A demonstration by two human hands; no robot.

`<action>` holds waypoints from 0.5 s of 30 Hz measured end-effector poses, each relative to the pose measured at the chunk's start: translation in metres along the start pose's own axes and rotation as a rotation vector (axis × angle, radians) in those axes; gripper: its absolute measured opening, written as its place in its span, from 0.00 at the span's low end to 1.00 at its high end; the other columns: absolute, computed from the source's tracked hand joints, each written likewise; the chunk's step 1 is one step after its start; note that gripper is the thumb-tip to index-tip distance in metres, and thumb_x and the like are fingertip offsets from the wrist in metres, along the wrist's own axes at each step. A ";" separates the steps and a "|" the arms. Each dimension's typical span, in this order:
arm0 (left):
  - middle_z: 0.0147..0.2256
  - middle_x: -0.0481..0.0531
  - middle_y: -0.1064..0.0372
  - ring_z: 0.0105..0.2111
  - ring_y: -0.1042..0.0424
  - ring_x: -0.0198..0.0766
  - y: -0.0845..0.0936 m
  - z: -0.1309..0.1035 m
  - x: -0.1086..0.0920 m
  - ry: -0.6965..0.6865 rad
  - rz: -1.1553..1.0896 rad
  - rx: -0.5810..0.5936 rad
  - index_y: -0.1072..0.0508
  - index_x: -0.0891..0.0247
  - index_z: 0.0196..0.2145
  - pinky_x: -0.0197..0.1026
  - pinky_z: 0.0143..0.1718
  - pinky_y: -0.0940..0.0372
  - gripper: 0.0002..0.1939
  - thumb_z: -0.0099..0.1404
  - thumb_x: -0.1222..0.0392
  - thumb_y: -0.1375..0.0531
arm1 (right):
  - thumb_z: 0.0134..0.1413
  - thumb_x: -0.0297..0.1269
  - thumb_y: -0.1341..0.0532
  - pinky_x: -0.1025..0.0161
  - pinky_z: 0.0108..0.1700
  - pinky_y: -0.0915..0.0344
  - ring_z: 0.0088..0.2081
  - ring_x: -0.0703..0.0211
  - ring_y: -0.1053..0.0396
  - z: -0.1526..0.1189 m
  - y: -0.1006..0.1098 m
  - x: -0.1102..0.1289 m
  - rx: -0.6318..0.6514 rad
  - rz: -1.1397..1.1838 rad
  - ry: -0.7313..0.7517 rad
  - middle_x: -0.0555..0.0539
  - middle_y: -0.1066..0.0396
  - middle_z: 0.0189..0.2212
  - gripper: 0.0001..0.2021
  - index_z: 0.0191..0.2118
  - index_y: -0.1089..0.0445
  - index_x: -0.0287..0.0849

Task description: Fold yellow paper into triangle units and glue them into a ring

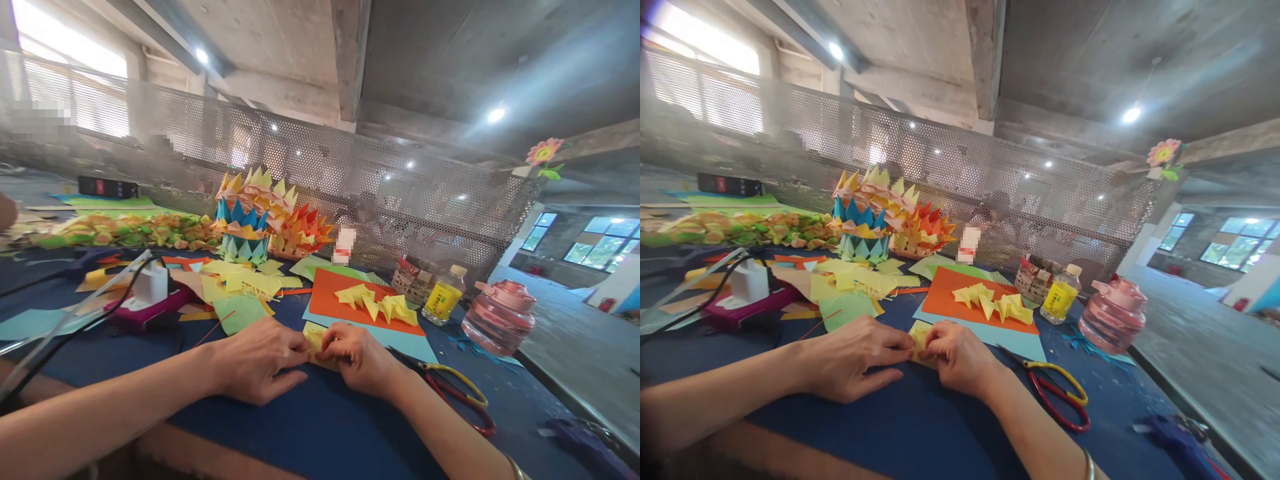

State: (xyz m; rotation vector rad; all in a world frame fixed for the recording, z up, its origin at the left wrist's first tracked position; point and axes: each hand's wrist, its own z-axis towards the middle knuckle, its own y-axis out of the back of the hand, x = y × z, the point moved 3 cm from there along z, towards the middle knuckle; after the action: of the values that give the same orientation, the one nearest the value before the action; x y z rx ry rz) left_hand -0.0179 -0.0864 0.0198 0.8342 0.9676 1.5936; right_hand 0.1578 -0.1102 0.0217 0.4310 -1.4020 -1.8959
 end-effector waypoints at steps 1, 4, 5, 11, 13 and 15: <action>0.33 0.52 0.28 0.30 0.28 0.39 -0.001 0.000 0.000 0.004 0.012 0.034 0.27 0.62 0.35 0.37 0.27 0.40 0.09 0.64 0.58 0.46 | 0.38 0.14 0.48 0.67 0.38 0.35 0.34 0.61 0.30 0.000 0.000 0.000 -0.003 -0.008 0.000 0.47 0.28 0.34 0.20 0.31 0.25 0.41; 0.33 0.52 0.27 0.31 0.27 0.41 -0.002 0.002 0.000 0.028 0.030 0.100 0.28 0.62 0.35 0.39 0.28 0.40 0.10 0.65 0.57 0.46 | 0.38 0.14 0.48 0.67 0.37 0.35 0.34 0.61 0.30 0.000 0.000 0.000 -0.011 -0.026 -0.008 0.47 0.28 0.33 0.19 0.29 0.25 0.40; 0.33 0.52 0.27 0.31 0.27 0.41 -0.002 0.002 0.000 0.032 0.031 0.104 0.28 0.62 0.35 0.39 0.28 0.40 0.10 0.65 0.57 0.47 | 0.38 0.14 0.48 0.67 0.37 0.36 0.33 0.61 0.30 0.000 0.000 0.000 -0.013 -0.029 -0.008 0.47 0.28 0.33 0.18 0.29 0.26 0.40; 0.31 0.52 0.28 0.31 0.28 0.39 -0.002 0.002 0.000 0.001 0.003 0.032 0.28 0.62 0.33 0.37 0.29 0.39 0.09 0.65 0.58 0.47 | 0.39 0.16 0.48 0.66 0.35 0.36 0.32 0.61 0.31 -0.002 0.000 -0.001 -0.056 -0.044 0.032 0.47 0.29 0.32 0.15 0.25 0.28 0.40; 0.31 0.52 0.28 0.30 0.28 0.38 -0.002 0.002 0.000 -0.013 -0.011 -0.004 0.27 0.62 0.33 0.36 0.29 0.38 0.10 0.65 0.57 0.46 | 0.39 0.16 0.49 0.65 0.36 0.35 0.35 0.60 0.31 -0.002 0.002 -0.003 -0.111 -0.031 0.002 0.46 0.30 0.36 0.15 0.26 0.30 0.40; 0.31 0.52 0.28 0.30 0.28 0.38 -0.001 0.001 0.000 -0.017 -0.022 -0.022 0.27 0.61 0.34 0.35 0.30 0.38 0.10 0.65 0.56 0.46 | 0.39 0.15 0.51 0.64 0.41 0.35 0.40 0.59 0.32 -0.002 0.005 -0.006 -0.171 -0.003 -0.052 0.45 0.31 0.40 0.19 0.32 0.30 0.41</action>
State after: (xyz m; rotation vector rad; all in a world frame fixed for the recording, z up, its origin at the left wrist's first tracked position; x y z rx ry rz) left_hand -0.0161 -0.0862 0.0192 0.8182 0.9423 1.5727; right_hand 0.1648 -0.1077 0.0250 0.3025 -1.2594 -2.0235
